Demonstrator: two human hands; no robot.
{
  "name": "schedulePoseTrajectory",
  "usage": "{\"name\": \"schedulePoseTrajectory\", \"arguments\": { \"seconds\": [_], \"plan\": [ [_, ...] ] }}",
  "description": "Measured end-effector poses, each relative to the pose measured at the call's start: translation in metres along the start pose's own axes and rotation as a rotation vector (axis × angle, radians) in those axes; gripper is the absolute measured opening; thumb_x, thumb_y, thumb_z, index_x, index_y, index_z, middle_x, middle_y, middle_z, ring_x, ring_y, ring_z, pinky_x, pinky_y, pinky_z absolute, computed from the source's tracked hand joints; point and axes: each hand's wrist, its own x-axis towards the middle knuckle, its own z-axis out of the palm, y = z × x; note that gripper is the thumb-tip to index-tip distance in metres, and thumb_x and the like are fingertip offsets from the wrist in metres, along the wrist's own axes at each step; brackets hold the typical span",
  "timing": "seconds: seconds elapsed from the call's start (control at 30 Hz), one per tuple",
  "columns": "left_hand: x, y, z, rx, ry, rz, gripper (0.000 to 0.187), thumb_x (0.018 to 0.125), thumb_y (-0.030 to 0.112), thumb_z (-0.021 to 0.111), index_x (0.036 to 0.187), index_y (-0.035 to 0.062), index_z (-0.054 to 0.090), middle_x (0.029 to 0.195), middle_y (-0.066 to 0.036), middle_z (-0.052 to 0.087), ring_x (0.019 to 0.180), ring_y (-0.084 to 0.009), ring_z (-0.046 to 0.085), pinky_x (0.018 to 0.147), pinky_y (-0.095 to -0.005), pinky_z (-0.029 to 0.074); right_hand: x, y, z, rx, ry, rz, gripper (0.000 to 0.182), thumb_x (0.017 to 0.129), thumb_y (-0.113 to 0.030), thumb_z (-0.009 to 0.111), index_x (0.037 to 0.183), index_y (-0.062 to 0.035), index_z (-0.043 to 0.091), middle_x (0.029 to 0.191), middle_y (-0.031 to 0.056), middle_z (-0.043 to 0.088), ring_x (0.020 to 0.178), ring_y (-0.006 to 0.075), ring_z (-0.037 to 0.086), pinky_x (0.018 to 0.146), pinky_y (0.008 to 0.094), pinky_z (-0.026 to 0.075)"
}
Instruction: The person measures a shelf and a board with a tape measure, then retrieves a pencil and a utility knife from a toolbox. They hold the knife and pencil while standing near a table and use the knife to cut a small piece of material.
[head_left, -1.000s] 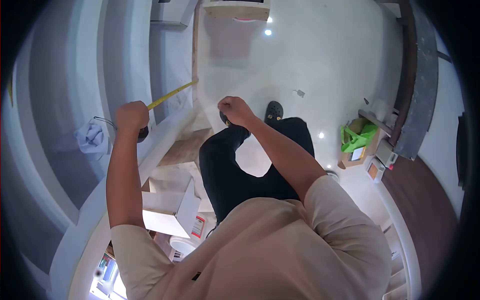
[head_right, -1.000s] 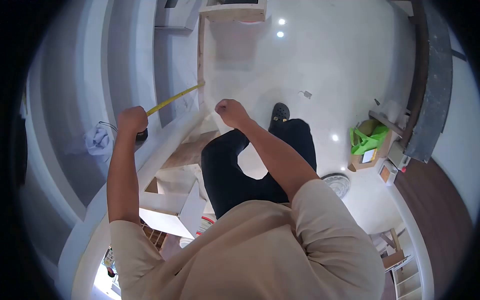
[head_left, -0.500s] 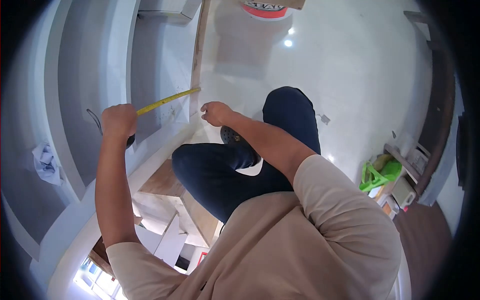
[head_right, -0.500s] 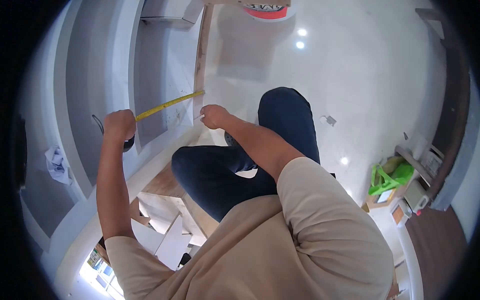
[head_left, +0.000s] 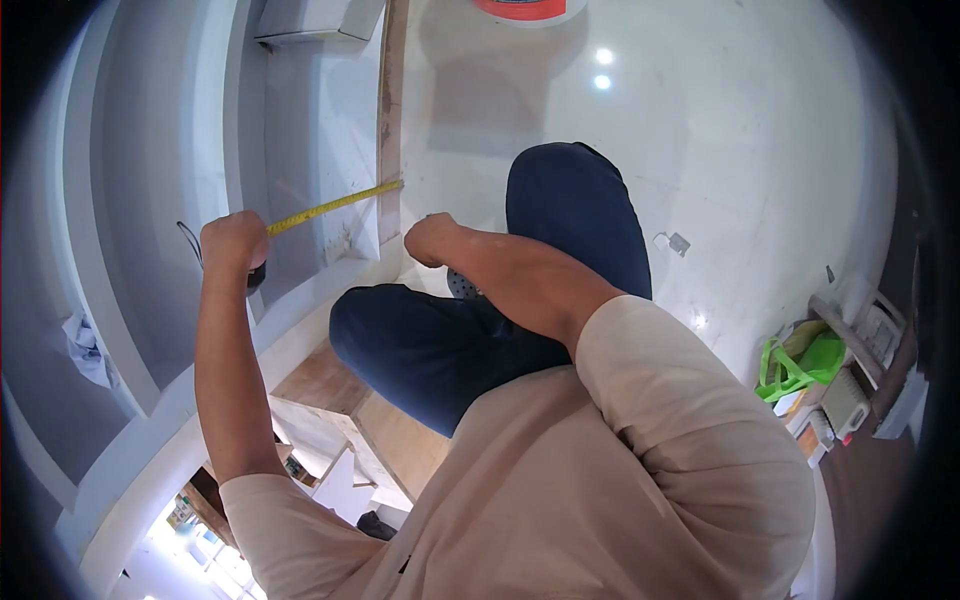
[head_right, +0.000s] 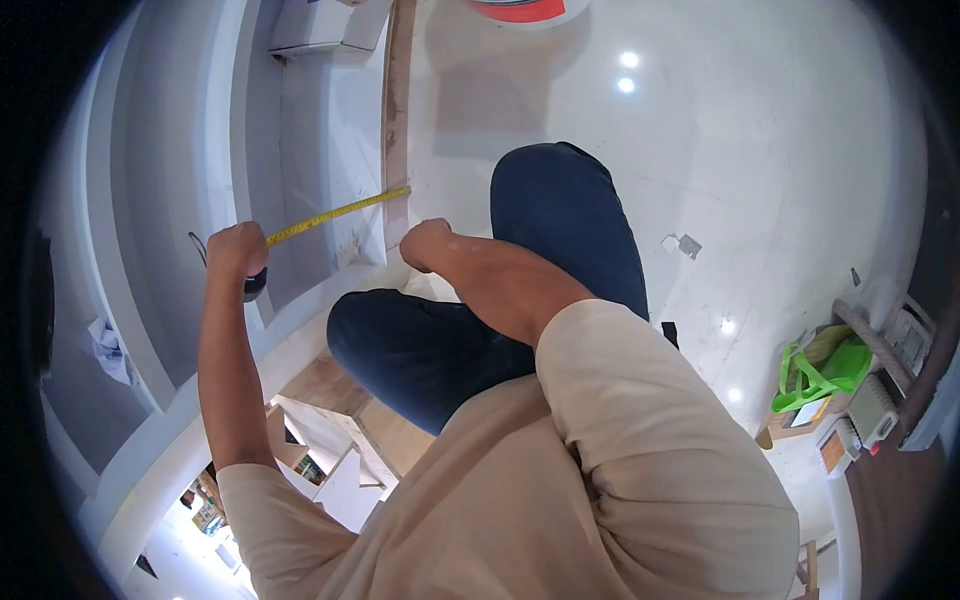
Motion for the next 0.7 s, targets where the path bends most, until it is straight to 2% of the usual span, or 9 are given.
{"name": "schedulePoseTrajectory", "arguments": {
  "seconds": [0.07, 0.33, 0.7],
  "plan": [
    [0.0, 0.002, -0.003, 0.019, -0.014, -0.002, 0.023, 0.08, 0.008, 0.055, 0.097, 0.0065, 0.07, 0.096, -0.013, 0.07, 0.091, -0.0295, 0.067, 0.079, -0.0373, 0.052, -0.01, 0.0, -0.011, 0.011, -0.018, 0.003, 0.026, 0.072, -0.001, 0.063, 0.097, -0.0031, 0.071, 0.107, 0.0152, 0.067, 0.101, 0.0314, 0.064, 0.076, 0.0417, 0.053],
    [0.001, 0.003, 0.004, 0.011, -0.001, -0.006, 0.024, 0.08, 0.008, 0.055, 0.098, 0.0035, 0.069, 0.095, -0.016, 0.069, 0.09, -0.0315, 0.067, 0.077, -0.0384, 0.052, -0.013, 0.002, -0.016, 0.041, 0.015, 0.029, 0.03, 0.071, -0.001, 0.065, 0.101, -0.0044, 0.07, 0.109, 0.0153, 0.067, 0.104, 0.0314, 0.063, 0.08, 0.0416, 0.051],
    [-0.005, 0.007, 0.002, 0.016, 0.013, -0.011, 0.022, 0.08, 0.008, 0.055, 0.095, 0.0052, 0.07, 0.096, -0.015, 0.069, 0.091, -0.0306, 0.067, 0.078, -0.0383, 0.052, -0.017, 0.005, -0.02, 0.042, 0.04, 0.033, 0.03, 0.072, -0.003, 0.067, 0.101, -0.0052, 0.071, 0.109, 0.0135, 0.067, 0.103, 0.03, 0.064, 0.079, 0.0413, 0.051]
  ]
}}
